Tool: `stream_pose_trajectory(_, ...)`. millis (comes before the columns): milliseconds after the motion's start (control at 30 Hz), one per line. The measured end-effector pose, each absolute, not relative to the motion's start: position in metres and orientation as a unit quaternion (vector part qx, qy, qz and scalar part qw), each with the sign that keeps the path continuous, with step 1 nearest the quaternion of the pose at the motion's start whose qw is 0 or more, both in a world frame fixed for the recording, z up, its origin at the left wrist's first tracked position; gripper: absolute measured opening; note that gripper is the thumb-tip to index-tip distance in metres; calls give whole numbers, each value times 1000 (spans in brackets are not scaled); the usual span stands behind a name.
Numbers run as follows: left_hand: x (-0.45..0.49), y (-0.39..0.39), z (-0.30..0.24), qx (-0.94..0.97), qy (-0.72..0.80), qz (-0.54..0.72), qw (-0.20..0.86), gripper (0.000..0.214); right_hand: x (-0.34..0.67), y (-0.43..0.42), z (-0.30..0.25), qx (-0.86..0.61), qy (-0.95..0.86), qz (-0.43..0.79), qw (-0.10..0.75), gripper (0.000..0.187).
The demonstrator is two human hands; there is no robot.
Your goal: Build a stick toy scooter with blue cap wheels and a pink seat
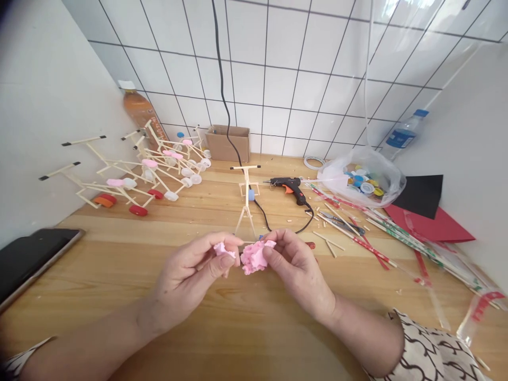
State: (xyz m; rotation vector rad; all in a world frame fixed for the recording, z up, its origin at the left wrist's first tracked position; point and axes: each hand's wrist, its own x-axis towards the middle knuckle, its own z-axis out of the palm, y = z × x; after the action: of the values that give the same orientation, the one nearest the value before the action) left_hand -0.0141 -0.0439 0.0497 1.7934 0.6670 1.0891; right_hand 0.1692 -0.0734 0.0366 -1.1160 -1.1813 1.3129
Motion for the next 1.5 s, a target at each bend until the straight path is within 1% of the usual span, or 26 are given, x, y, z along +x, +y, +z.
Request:
stream_pose_trajectory(67,-15,-44,50,718,281,427,472,18,171,-72,41,-470,-487,542,499,19)
stream_pose_trajectory(133,-15,-43,48,718,277,403,496,17,175,-69,45,-477,-490,527,505,18)
stream_pose_trajectory(200,-15,-43,46,719,276,367,522,18,182,-65,49,-485,-505,485,523,15)
stream_pose_trajectory(367,-15,-44,44,709,302,283,571,33,217,-39,59,-542,-531,285,586,15)
stream_pose_trajectory(433,-15,-44,46,705,303,262,585,36,241,-23,63,-590,-516,189,591,14)
stream_pose_trajectory(467,-15,-44,47,703,303,255,591,37,255,-15,66,-626,-499,131,585,13)
stream_pose_trajectory(500,-15,-44,49,701,304,249,595,39,270,-6,69,-676,-473,68,561,13)
stream_pose_trajectory(567,-15,-44,51,700,310,243,596,40,302,11,75,-712,-443,16,545,17)
stream_pose_trajectory(733,-12,-44,52,716,332,241,565,35,368,36,86,-786,-372,-97,484,17)
stream_pose_trajectory(867,-9,-45,49,722,338,250,550,29,381,33,75,-822,-356,-116,430,25)
stream_pose_trajectory(1000,-6,-47,48,711,339,256,560,21,377,28,58,-828,-390,-89,393,20)
stream_pose_trajectory(1133,-8,-45,50,710,344,268,553,27,385,30,61,-841,-403,-94,349,17)
stream_pose_trajectory(1267,-12,-42,51,721,348,265,537,38,400,38,71,-851,-432,-104,279,13)
stream_pose_trajectory(1333,-13,-41,50,721,356,246,542,41,406,42,70,-851,-454,-102,244,14)
stream_pose_trajectory(1400,-13,-40,50,725,355,228,545,40,409,48,67,-849,-471,-96,218,15)
stream_pose_trajectory(1500,-12,-39,49,741,343,231,529,33,414,58,60,-854,-472,-88,202,12)
